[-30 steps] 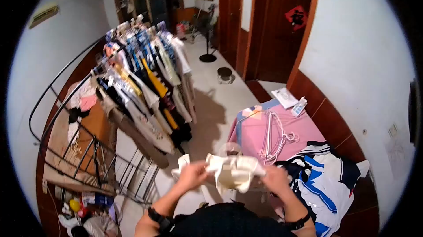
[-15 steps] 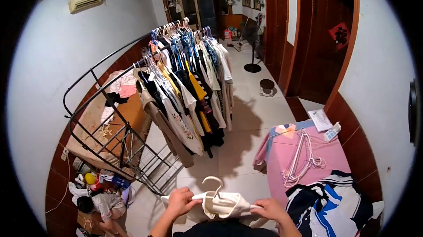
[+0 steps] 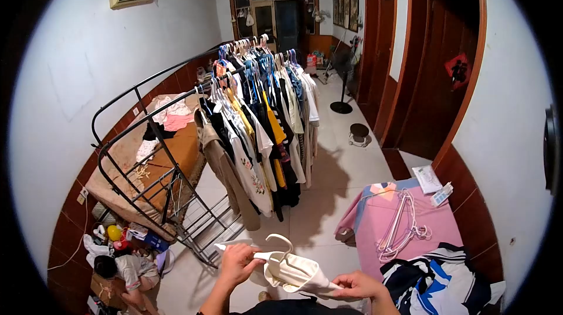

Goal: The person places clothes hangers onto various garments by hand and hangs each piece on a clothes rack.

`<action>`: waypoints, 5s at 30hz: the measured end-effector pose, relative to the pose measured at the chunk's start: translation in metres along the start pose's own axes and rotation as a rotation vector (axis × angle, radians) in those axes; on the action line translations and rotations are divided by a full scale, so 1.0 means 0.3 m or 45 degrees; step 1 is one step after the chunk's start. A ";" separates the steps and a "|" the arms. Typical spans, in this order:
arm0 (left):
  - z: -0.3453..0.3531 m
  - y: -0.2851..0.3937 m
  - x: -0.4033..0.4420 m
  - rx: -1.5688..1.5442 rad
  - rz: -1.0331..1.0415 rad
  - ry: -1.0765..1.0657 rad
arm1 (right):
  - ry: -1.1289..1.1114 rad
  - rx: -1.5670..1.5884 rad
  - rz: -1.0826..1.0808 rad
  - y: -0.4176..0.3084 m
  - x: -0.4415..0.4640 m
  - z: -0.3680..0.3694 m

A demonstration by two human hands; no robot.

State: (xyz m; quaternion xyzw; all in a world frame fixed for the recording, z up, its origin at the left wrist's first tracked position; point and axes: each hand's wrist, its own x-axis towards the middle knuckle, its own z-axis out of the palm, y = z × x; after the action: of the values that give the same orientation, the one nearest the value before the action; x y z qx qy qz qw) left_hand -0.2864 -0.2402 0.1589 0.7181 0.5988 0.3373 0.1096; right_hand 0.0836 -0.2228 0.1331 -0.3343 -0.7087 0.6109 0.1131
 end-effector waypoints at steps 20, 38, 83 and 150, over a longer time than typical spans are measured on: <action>-0.211 -0.564 0.074 -0.117 0.051 0.232 | -0.180 0.371 0.155 -0.261 0.507 0.250; -0.192 -0.672 0.356 -0.606 -0.100 0.389 | -0.097 0.624 -0.009 -0.440 1.086 0.079; -0.248 -1.407 1.328 -0.920 -0.031 0.469 | 0.605 -0.271 -0.266 -0.721 2.071 -0.186; 1.505 0.995 0.176 -0.884 1.695 -2.070 | 2.395 0.811 0.932 0.273 -0.354 0.467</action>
State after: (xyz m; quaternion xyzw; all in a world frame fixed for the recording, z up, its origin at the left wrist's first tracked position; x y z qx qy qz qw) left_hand 0.2293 -0.1568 0.0073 0.8344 -0.2848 -0.0938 0.4624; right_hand 0.1111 -0.3961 0.0503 -0.8211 0.0009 0.2605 0.5078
